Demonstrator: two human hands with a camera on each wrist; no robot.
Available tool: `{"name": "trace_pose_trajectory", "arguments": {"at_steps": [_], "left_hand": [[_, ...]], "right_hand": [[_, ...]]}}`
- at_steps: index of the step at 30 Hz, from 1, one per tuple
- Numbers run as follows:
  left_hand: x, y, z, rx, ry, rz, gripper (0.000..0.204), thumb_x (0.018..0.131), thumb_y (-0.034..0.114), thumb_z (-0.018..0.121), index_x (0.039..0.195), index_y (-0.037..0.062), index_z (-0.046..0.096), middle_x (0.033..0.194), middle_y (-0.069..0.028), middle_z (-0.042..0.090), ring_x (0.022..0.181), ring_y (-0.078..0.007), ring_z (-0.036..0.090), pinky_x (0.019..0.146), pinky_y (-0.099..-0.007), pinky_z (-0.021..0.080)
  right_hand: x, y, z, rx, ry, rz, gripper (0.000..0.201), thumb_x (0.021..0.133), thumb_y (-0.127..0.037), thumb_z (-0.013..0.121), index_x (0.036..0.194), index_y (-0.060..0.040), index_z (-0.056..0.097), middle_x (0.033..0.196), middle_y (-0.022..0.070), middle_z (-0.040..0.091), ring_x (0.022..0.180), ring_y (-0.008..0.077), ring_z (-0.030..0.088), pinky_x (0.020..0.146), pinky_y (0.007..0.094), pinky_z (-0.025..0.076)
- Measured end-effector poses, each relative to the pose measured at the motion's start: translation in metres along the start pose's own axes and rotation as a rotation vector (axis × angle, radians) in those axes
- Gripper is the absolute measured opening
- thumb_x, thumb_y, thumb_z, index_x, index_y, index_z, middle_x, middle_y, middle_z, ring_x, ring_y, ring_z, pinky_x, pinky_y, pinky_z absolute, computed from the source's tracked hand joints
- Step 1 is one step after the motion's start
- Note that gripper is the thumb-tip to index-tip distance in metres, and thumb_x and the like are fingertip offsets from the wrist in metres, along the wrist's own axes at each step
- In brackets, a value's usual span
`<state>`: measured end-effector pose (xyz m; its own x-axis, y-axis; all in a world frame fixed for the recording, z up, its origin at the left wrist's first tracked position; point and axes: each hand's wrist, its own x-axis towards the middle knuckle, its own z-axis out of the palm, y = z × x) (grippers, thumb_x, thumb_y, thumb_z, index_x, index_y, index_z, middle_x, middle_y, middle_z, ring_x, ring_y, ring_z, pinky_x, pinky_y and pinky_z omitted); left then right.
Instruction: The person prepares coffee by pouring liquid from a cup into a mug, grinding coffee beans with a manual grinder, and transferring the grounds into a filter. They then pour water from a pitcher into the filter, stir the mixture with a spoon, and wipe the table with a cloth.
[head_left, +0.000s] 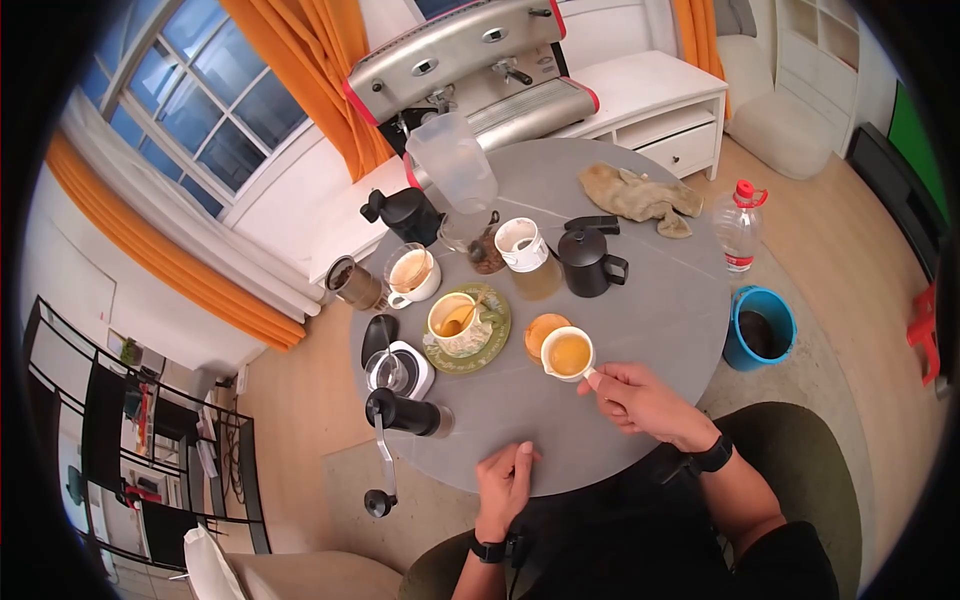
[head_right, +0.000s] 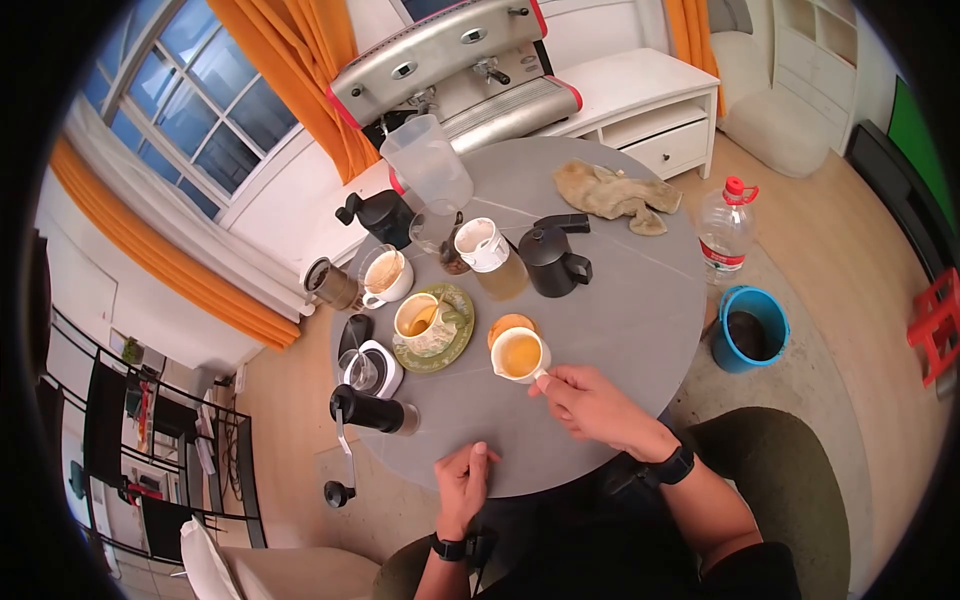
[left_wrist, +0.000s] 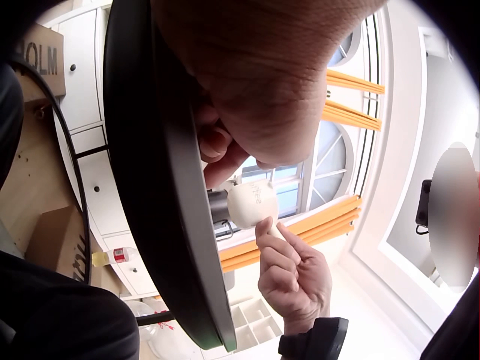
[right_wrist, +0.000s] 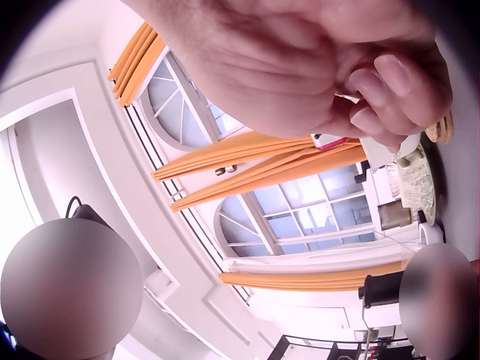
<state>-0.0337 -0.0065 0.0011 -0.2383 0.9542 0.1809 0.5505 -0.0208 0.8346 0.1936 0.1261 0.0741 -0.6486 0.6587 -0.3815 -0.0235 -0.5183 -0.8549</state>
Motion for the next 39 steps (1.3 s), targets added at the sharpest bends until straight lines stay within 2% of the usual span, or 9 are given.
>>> {"name": "trace_pose_trajectory", "arguments": {"at_steps": [5, 8, 11, 39], "left_hand": [[0.0, 0.0, 0.002, 0.009, -0.002, -0.009, 0.034, 0.107, 0.02, 0.062, 0.082, -0.0007, 0.072, 0.06, -0.0123, 0.056, 0.051, -0.0211, 0.049, 0.053, -0.0357, 0.041], [0.0, 0.0, 0.001, 0.016, 0.004, 0.014, 0.034, 0.107, 0.019, 0.062, 0.082, -0.0008, 0.072, 0.061, -0.0126, 0.057, 0.051, -0.0216, 0.05, 0.053, -0.0359, 0.041], [0.001, 0.0, 0.001, 0.005, 0.014, 0.026, 0.034, 0.107, 0.019, 0.062, 0.082, -0.0008, 0.072, 0.061, -0.0127, 0.057, 0.051, -0.0219, 0.05, 0.053, -0.036, 0.042], [0.002, 0.004, 0.0, 0.05, 0.002, 0.042, 0.031, 0.106, 0.016, 0.063, 0.081, -0.0005, 0.071, 0.065, -0.0129, 0.061, 0.052, -0.0266, 0.054, 0.055, -0.0371, 0.044]], "right_hand": [[0.0, -0.004, 0.002, 0.01, -0.035, -0.015, 0.032, 0.114, -0.031, 0.048, 0.118, -0.0019, 0.062, 0.071, -0.0081, 0.037, 0.057, 0.0033, 0.029, 0.049, 0.0246, 0.024], [0.004, -0.005, 0.005, 0.003, 0.024, -0.008, 0.032, 0.115, -0.03, 0.048, 0.119, -0.002, 0.062, 0.071, -0.0082, 0.037, 0.057, 0.0032, 0.028, 0.049, 0.0246, 0.024], [0.003, -0.008, 0.0, -0.043, -0.022, 0.025, 0.032, 0.115, -0.031, 0.048, 0.119, -0.0024, 0.062, 0.071, -0.0072, 0.036, 0.058, 0.0036, 0.029, 0.051, 0.0231, 0.025], [-0.004, -0.013, 0.008, -0.134, -0.049, -0.166, 0.032, 0.116, -0.032, 0.046, 0.12, -0.0039, 0.062, 0.073, -0.0067, 0.039, 0.062, 0.0042, 0.033, 0.056, 0.0228, 0.031]]}}
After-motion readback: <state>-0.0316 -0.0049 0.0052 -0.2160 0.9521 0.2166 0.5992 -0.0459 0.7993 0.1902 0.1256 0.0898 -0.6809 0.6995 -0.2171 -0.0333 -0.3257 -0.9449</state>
